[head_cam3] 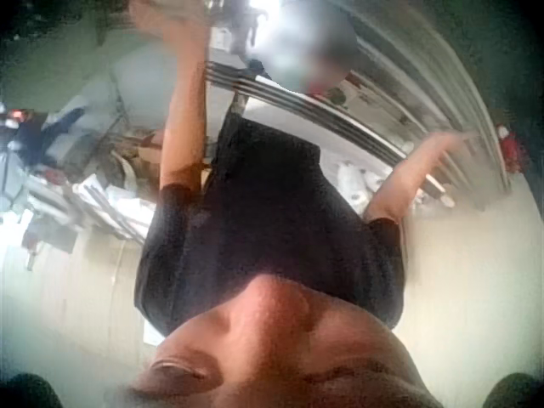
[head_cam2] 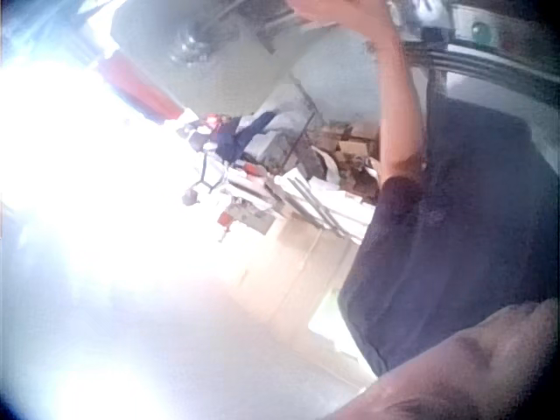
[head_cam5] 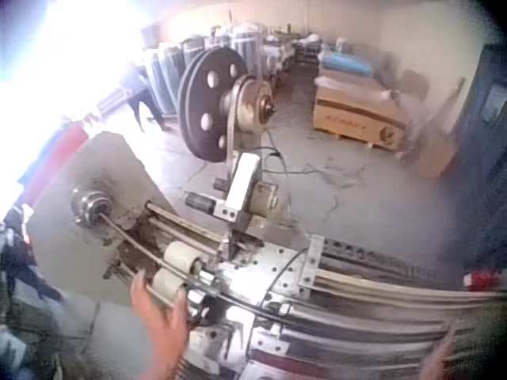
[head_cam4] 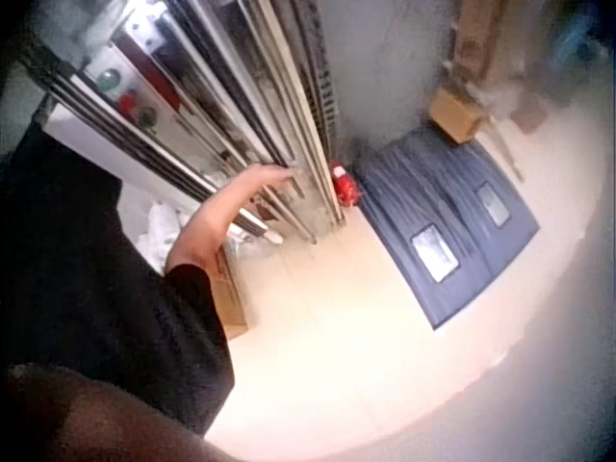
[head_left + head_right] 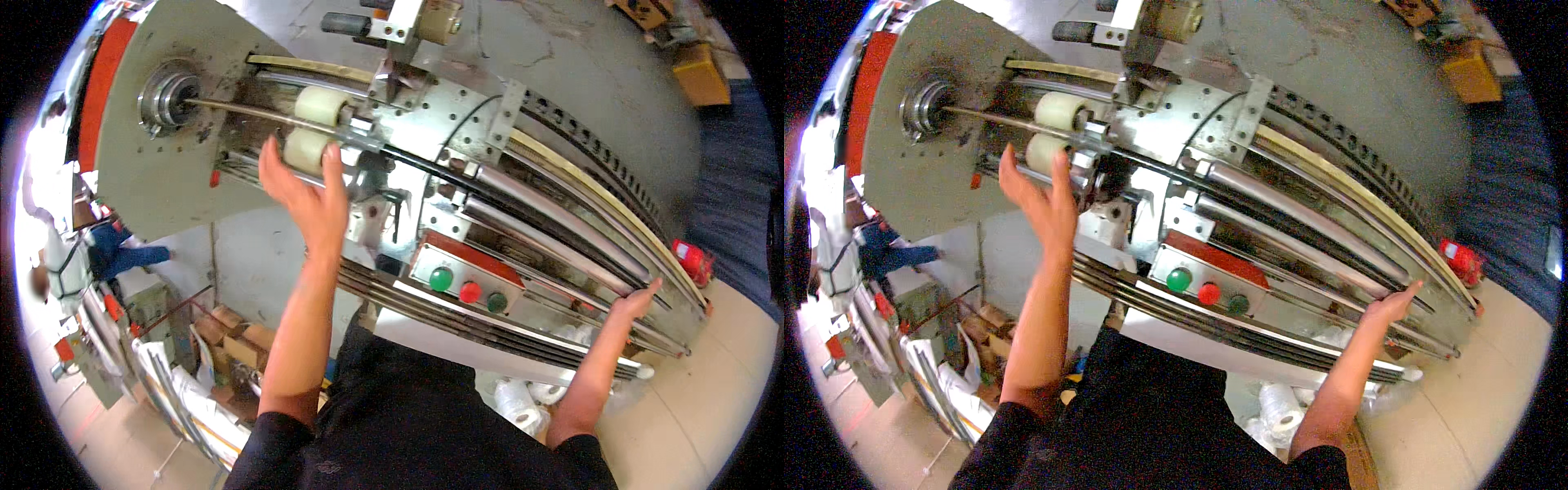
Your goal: The person operates a metal taping machine, feeding long metal rods through rollers to apply tape. They adjust the machine settings and handle the rods one by one, stacking the finished pieces on a nearby rack.
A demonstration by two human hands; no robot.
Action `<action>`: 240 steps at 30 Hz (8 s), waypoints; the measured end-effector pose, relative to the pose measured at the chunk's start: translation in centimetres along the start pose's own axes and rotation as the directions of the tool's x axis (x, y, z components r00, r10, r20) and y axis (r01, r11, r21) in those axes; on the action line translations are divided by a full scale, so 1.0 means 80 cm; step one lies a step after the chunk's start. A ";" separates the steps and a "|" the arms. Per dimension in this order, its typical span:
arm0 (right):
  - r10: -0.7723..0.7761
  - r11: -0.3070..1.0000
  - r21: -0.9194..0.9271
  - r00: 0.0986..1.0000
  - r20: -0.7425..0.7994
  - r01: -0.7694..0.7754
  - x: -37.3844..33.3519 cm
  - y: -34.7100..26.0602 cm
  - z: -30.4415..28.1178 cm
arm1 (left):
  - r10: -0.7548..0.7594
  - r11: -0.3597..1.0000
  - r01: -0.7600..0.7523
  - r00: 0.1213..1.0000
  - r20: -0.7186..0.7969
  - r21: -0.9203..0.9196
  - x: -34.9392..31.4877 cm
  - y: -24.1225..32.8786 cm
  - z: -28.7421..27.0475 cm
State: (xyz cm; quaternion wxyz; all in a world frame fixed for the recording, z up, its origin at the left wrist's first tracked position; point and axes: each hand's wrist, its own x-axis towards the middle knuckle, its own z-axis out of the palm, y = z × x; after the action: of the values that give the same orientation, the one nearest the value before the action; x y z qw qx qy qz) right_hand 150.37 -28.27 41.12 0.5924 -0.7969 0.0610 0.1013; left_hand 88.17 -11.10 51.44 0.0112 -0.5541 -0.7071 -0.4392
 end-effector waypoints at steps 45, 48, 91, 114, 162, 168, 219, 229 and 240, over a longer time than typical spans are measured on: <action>-0.175 0.910 -0.260 0.868 0.466 0.323 0.150 0.148 -0.099 | 0.035 0.825 0.419 0.633 0.774 -0.379 -0.139 0.017 0.144; -0.147 0.556 -0.522 0.695 0.704 0.646 0.226 0.105 -0.135 | 0.052 0.871 0.316 0.702 0.711 -0.376 -0.133 0.018 0.153; 0.116 0.993 -0.056 0.857 0.503 -0.102 0.114 0.103 -0.126 | 0.156 0.935 0.161 0.614 0.774 -0.317 -0.158 0.033 -0.026; -0.075 0.990 -0.121 0.996 -0.038 0.070 -0.057 -0.032 0.005 | -0.596 0.752 0.646 0.751 0.284 -0.132 0.113 -0.084 0.047; 0.013 0.980 -0.196 0.990 -0.140 -0.041 -0.024 -0.020 -0.002 | -0.555 0.774 0.616 0.773 0.307 -0.150 0.113 -0.110 0.067; -0.010 0.992 -0.127 0.997 -0.078 0.000 0.017 0.013 -0.020 | -0.580 0.764 0.635 0.755 0.304 -0.118 0.118 -0.102 0.059; 0.376 0.909 -0.112 0.671 0.639 -0.401 -0.852 0.367 -0.080 | 0.081 0.787 0.371 0.730 0.679 -0.493 0.057 -0.297 -0.032; -0.253 0.962 -0.005 0.894 0.370 0.274 -0.786 0.441 0.087 | 0.785 0.574 -0.541 0.148 0.601 -0.615 -0.142 -0.375 -0.048; -0.414 0.825 -0.167 0.779 0.470 0.539 -0.730 0.445 0.120 | 0.641 0.752 -0.251 0.061 0.765 -0.610 -0.157 -0.348 0.074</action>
State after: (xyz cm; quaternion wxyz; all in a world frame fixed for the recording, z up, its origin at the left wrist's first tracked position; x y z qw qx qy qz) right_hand 85.02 -30.76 18.95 0.4728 -0.8242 -0.2874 0.1207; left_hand 73.75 -17.10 24.55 -0.3735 -0.8850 -0.2650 -0.0841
